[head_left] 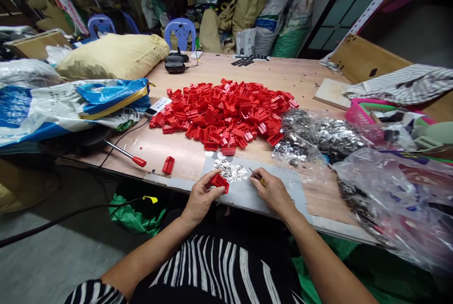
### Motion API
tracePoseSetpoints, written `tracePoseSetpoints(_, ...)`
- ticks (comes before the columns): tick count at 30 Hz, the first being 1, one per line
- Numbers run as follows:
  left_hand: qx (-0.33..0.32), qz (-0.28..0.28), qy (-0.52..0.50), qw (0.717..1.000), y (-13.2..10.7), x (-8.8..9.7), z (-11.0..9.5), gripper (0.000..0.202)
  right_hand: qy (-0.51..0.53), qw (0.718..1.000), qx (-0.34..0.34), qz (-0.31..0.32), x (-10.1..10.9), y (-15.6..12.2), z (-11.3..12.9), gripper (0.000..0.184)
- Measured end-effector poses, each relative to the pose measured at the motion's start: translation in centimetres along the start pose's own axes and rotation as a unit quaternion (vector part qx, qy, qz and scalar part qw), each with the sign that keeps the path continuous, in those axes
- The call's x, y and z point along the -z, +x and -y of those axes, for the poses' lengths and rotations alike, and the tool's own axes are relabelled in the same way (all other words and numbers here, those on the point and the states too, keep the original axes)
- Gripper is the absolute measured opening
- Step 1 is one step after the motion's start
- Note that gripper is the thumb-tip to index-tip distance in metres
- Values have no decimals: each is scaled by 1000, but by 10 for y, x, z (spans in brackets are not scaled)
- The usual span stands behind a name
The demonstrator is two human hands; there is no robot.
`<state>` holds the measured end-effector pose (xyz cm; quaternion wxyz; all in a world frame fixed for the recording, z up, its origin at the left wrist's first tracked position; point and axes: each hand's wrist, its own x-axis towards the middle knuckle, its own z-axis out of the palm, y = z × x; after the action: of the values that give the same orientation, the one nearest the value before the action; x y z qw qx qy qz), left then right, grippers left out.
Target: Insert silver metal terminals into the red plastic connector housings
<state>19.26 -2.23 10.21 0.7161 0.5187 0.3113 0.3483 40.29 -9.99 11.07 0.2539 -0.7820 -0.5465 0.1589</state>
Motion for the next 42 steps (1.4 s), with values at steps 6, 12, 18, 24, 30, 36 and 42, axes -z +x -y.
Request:
tracePoseSetpoints(6, 46, 33, -109, 992, 3, -5, -1, 54, 153, 984, 77, 41, 2, -16, 37, 9)
tracePoseSetpoints(12, 48, 49, -122, 990, 2, -7, -5, 51, 153, 975, 162, 19, -3, -22, 50, 14)
tracePoseSetpoints(18, 45, 61, -111, 991, -1, -6, -8, 48, 164, 960, 214, 74, -1, -22, 49, 18)
tracePoseSetpoints(24, 49, 85, -121, 988, -3, -5, -8, 47, 234, 960, 122, 93, -3, -26, 44, 16)
tracePoseSetpoints(30, 35, 87, -92, 991, -4, -5, -7, 46, 241, 963, 85, 90, -2, -27, 42, 18)
tracePoseSetpoints(36, -55, 75, 100, 991, 2, 11, -4, 48, 170, 976, 120, 63, -3, -29, 35, 26)
tracePoseSetpoints(42, -164, 80, 324, 928, 7, 24, -2, 36, 89, 990, 94, 63, -19, -33, 34, 22)
